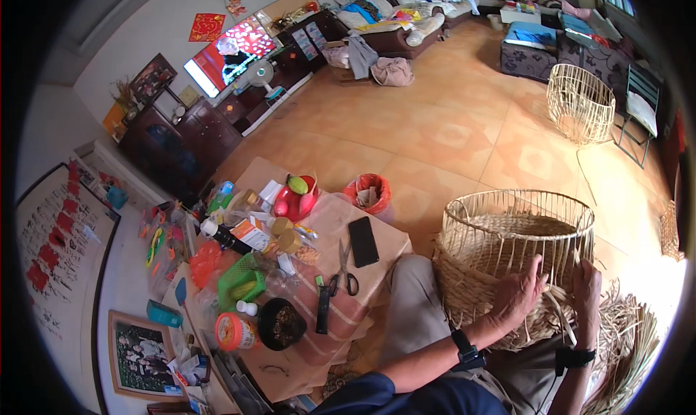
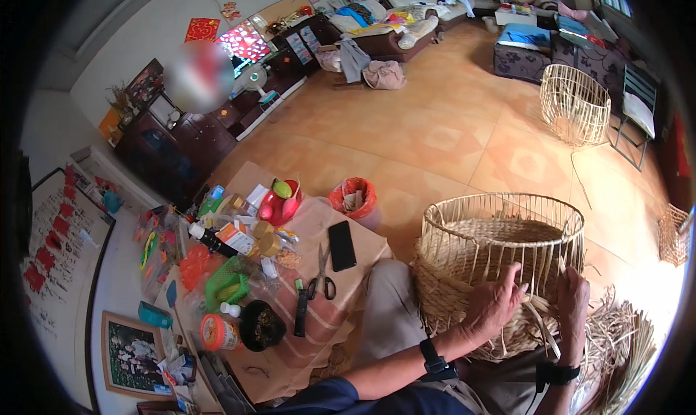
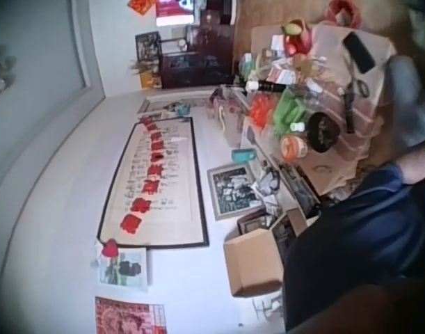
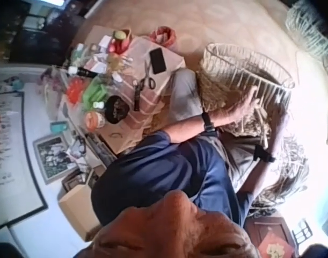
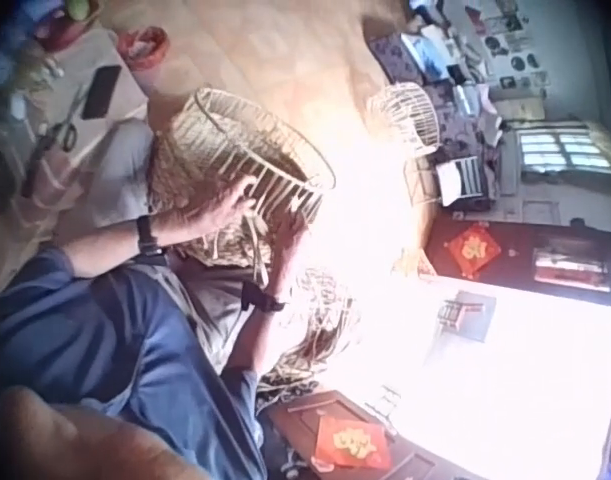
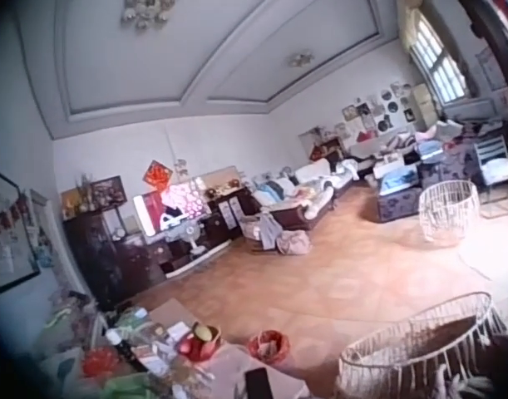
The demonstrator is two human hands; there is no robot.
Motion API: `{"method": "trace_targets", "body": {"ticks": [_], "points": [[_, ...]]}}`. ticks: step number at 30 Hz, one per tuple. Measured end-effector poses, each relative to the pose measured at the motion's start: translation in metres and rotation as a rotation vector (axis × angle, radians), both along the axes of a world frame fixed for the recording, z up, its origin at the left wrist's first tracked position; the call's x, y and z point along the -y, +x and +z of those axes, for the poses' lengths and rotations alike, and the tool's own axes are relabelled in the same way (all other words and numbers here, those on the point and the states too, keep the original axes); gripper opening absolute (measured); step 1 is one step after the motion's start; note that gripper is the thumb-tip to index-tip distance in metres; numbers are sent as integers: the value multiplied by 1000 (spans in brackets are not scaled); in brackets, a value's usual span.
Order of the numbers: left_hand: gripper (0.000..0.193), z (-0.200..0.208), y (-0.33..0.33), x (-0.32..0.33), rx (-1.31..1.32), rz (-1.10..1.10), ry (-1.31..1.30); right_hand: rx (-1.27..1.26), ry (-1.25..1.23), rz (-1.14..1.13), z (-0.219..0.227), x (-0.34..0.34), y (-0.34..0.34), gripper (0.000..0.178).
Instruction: The recorder is weaving a large bamboo basket using strips of bamboo.
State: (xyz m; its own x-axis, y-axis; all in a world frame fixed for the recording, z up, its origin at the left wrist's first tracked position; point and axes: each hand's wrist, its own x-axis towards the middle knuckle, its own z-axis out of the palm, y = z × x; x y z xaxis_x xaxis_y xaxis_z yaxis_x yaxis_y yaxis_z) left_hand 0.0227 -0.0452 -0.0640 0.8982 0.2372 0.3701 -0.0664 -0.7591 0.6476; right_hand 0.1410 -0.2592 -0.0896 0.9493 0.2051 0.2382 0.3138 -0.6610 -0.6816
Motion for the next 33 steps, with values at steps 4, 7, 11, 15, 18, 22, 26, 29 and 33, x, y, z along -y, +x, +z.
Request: {"method": "trace_targets", "body": {"ticks": [4,7,11,15,18,22,26,29,33], "points": [[35,-12,2,-2,45,3,1,-97,19,91,17,-6,5,25],[32,-7,4,-10,156,-40,-66,-272,169,161,34,-12,2,25],[32,-6,8,-18,128,-66,-229,-233,311,60,-5,-9,3,25],[33,-7,6,-37,96,-117,-411,-53,420,26,-6,-28,-17,17],[30,-13,-2,-69,49,-143,-377,-151,362,14,25,-54,-60,23],[25,-1,-12,-80,-95,-212,-342,-66,176,-33,32,-56,-76,18],[32,35,-12,-88,216,-134,-2,-120,353,143,38,-53,-68,32],[33,64,-29,-98,271,-89,188,37,179,116,83,-66,-84,31],[26,66,-27,-89,-2,-318,95,-16,123,44,112,-61,-100,22]]}}
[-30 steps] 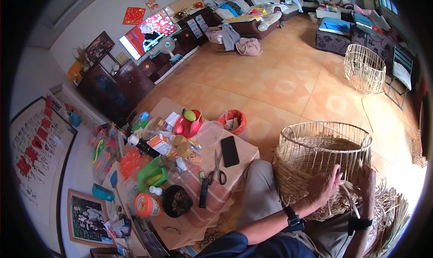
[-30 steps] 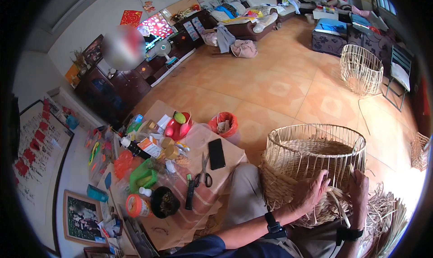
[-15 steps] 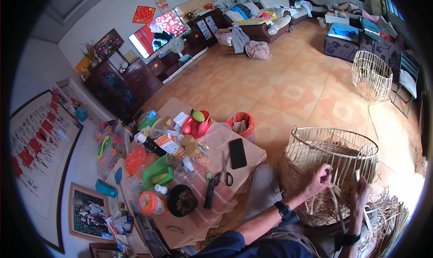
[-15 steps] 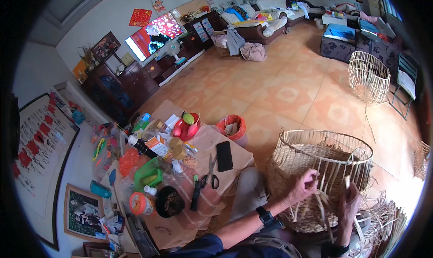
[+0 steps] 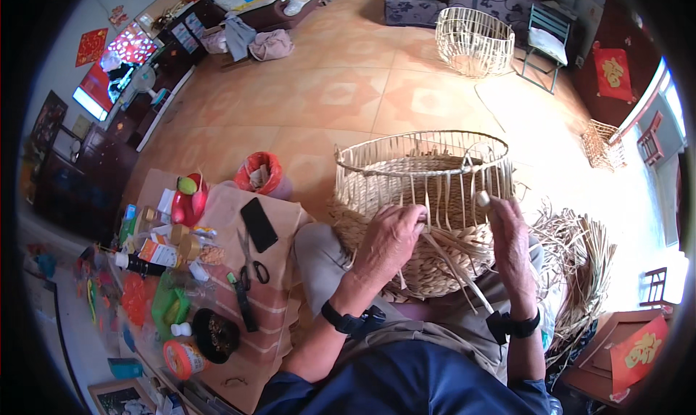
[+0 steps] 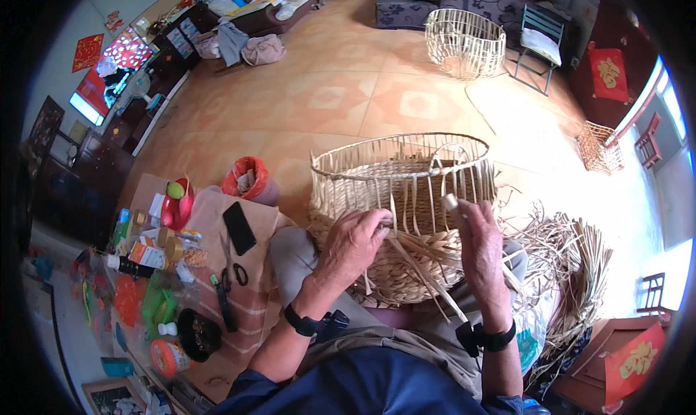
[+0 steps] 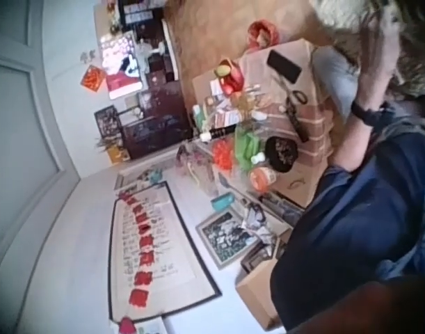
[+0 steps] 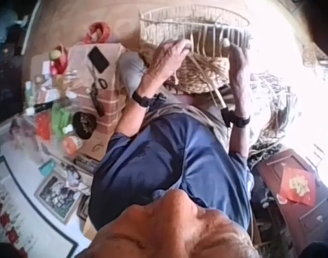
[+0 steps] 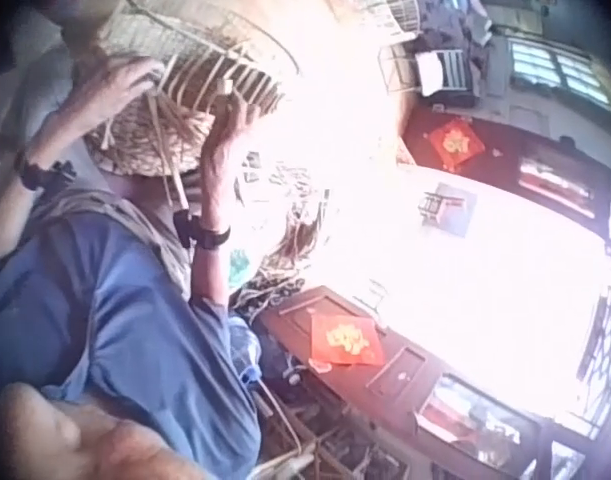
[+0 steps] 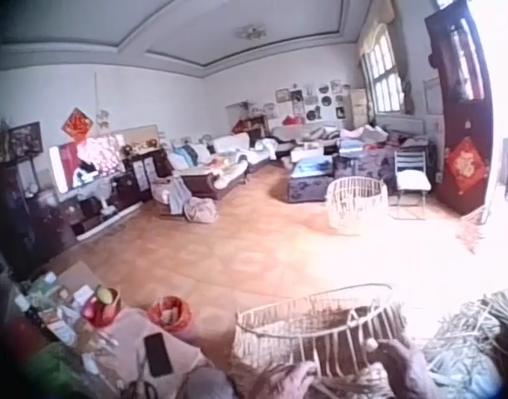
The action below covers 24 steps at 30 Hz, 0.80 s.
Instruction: The recorder is weaving a large bamboo basket using strips of bamboo.
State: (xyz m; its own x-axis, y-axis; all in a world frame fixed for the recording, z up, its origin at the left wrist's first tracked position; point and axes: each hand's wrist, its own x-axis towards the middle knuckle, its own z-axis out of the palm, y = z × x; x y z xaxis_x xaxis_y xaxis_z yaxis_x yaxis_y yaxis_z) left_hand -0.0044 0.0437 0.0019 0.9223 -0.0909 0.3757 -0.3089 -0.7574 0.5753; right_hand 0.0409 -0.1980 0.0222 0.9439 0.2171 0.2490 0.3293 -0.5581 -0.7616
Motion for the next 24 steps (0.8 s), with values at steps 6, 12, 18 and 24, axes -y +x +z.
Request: {"method": "trace_targets", "body": {"ticks": [6,12,18,24], "points": [[27,1,5,13,-279,26,-66,161,-76,91,2,-18,-11,10],[33,5,7,12,-285,41,-143,206,-281,132,-2,-36,-4,16],[44,-3,11,3,-227,-6,-106,202,-322,204,-2,-50,1,21],[46,-7,8,8,-100,-18,-46,100,-305,200,-11,-48,11,26]]}}
